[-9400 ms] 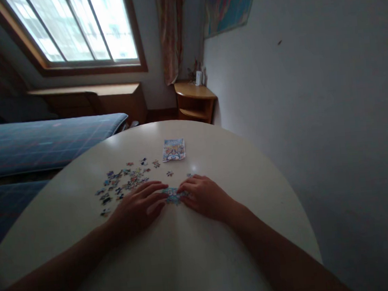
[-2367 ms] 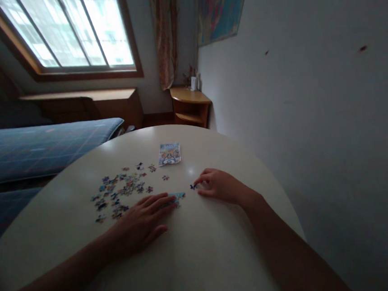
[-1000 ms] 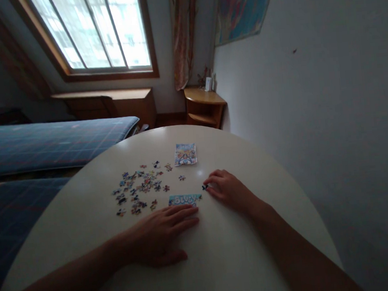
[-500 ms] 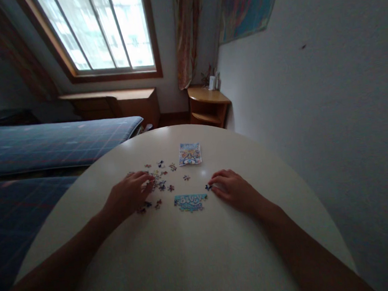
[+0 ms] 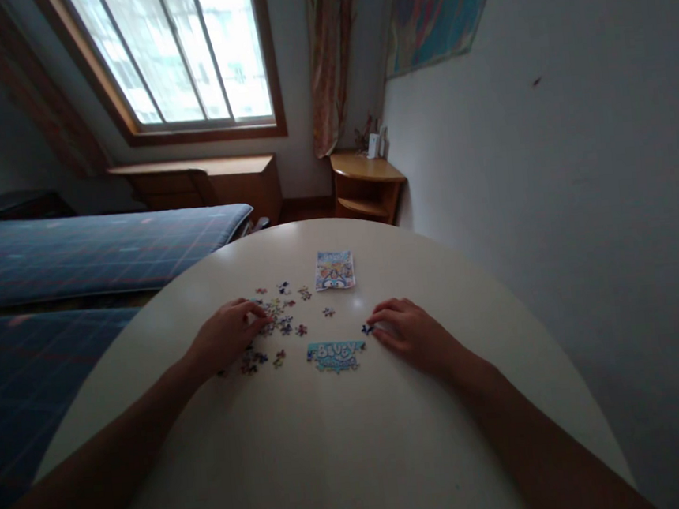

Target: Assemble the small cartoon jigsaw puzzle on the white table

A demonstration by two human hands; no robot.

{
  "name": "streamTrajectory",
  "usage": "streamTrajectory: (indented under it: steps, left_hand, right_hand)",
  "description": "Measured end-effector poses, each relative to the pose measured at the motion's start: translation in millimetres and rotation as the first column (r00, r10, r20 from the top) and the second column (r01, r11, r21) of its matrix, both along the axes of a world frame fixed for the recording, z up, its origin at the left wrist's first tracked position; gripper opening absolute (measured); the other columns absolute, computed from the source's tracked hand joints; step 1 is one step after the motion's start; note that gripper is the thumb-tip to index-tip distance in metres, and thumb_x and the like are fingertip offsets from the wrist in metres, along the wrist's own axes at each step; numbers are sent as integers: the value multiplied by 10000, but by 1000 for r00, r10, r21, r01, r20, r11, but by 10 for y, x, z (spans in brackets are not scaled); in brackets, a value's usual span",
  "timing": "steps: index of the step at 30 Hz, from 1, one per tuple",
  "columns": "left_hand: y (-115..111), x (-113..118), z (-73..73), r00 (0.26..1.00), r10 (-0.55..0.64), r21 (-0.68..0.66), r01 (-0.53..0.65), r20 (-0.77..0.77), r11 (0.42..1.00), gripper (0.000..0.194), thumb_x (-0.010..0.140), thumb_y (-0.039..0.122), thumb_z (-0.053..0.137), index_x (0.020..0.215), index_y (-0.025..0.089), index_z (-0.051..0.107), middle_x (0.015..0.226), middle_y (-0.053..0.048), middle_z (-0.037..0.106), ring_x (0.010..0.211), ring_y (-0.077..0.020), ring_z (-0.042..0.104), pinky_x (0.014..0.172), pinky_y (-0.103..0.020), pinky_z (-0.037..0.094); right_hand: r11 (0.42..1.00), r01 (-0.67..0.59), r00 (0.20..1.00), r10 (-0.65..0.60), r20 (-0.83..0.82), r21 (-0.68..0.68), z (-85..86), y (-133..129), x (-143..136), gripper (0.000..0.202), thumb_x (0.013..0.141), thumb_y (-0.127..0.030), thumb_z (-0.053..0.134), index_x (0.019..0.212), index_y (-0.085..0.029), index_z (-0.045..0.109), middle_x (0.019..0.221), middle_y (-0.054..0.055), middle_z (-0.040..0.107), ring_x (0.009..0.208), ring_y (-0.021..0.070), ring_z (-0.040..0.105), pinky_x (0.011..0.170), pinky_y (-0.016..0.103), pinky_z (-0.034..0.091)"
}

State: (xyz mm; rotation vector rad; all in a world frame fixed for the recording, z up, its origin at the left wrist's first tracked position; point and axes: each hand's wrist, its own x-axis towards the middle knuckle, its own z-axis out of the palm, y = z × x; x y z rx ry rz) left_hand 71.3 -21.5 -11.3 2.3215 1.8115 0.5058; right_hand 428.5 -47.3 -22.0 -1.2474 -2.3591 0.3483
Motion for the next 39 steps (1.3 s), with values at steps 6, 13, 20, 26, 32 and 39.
streamTrajectory:
  steps: [6, 13, 20, 26, 32, 39]
  left_hand:
    - [-37, 55, -14, 999, -38, 51, 38, -17, 998, 186, 927, 300, 554, 970, 242, 726, 1074, -54, 692, 1022, -244, 622, 915, -382, 495]
    - [-42, 100, -60, 984, -141, 170, 158, -105, 973, 223, 954, 346, 546, 949, 243, 744, 1050, -57, 699, 994, -246, 622, 910, -395, 512]
    - [-60, 143, -65, 975, -172, 186, 197, -139, 963, 231, 961, 350, 540, 950, 224, 733, 1058, -64, 703, 994, -242, 630, 891, -389, 519]
    - [-62, 184, 1, 957, -124, 271, 196, -262, 942, 240, 981, 250, 481, 897, 193, 699, 1004, -73, 728, 957, -257, 643, 809, -379, 536]
    - [-181, 217, 203, 938, -131, 326, 240, -322, 914, 177, 910, 166, 508, 859, 179, 677, 959, -85, 727, 925, -259, 647, 789, -380, 531]
    - [-424, 294, 219, 831, -341, 136, 436, -439, 890, 140, 860, 134, 554, 784, 168, 666, 832, -68, 705, 820, -246, 651, 702, -358, 539]
  right_hand:
    - [1000, 16, 1000, -16, -10, -11, -1, -9, -9, 187, 903, -284, 580, 1042, -247, 700, 1129, 96, 668, 1040, 248, 615, 944, 455, 487]
    - [999, 17, 1000, -17, 0, -28, 30, -12, -20, 194, 900, -268, 579, 1048, -237, 702, 1135, 105, 663, 1043, 247, 613, 957, 460, 483]
    - [999, 20, 1000, -20, -1, -24, 44, -24, -33, 191, 897, -268, 584, 1048, -244, 698, 1133, 95, 669, 1042, 244, 615, 956, 458, 485]
    - [1000, 20, 1000, -19, 10, -19, 19, -14, -21, 192, 900, -266, 580, 1048, -241, 699, 1138, 96, 669, 1044, 247, 610, 963, 462, 478]
    - [1000, 14, 1000, -14, 2, -24, 40, -24, -33, 188, 901, -267, 585, 1048, -251, 702, 1134, 89, 672, 1047, 245, 612, 964, 456, 480]
    - [1000, 7, 1000, -7, -1, -30, 46, -25, -30, 197, 898, -268, 586, 1055, -240, 702, 1145, 98, 670, 1051, 248, 613, 966, 456, 480]
